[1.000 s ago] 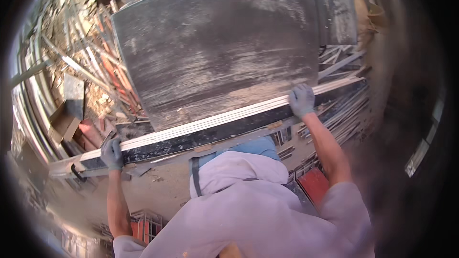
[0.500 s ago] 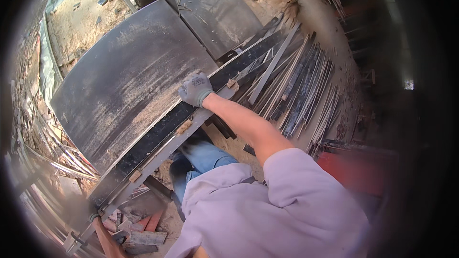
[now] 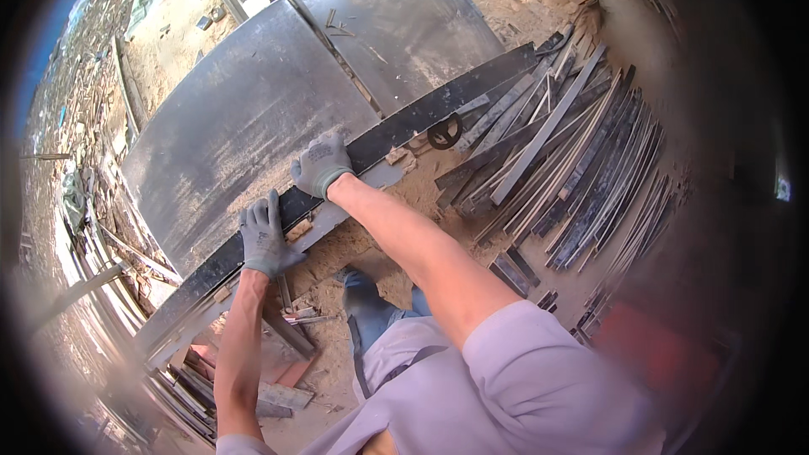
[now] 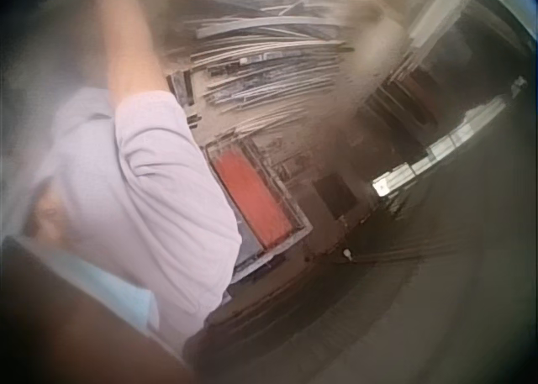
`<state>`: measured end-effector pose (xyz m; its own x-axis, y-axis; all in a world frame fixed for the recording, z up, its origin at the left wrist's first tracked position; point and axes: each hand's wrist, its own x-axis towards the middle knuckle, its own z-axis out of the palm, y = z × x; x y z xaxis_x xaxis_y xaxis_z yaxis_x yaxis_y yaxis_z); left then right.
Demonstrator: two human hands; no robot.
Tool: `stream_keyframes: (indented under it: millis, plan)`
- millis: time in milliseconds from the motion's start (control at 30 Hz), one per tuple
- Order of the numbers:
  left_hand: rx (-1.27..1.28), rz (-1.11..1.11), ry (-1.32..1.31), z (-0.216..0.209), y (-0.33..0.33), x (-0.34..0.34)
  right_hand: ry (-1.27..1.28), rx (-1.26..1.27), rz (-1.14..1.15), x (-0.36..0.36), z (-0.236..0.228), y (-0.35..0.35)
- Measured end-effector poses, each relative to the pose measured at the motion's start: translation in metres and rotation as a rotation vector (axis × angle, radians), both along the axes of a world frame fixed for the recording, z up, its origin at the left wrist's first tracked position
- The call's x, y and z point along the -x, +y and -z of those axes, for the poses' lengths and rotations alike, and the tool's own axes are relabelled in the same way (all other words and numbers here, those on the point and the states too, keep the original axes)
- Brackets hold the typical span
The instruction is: The person repeatedly picks up long metal strips from a pile, places them on a workbench, and stacks them. The person then moves the stacked strips to a different location and repeats the process with additional strips.
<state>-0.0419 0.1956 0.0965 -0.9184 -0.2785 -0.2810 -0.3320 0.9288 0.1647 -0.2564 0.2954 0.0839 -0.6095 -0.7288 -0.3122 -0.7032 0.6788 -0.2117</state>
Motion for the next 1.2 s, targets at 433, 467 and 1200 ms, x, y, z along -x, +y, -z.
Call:
stream_keyframes:
  millis: [433, 467, 1200]
  plan:
    - [-0.005, -0.016, 0.106, 0.009, 0.007, -0.003, 0.193, 0.458, -0.247, 0.134, -0.057, 0.225]
    - [0.003, -0.025, 0.094, 0.009, 0.006, -0.003, 0.291, 0.237, -0.274, 0.164, -0.068, 0.250]
    - [0.139, -0.006, 0.006, 0.007, 0.015, -0.001, 0.346, -0.239, -0.460, 0.279, -0.041, 0.264]
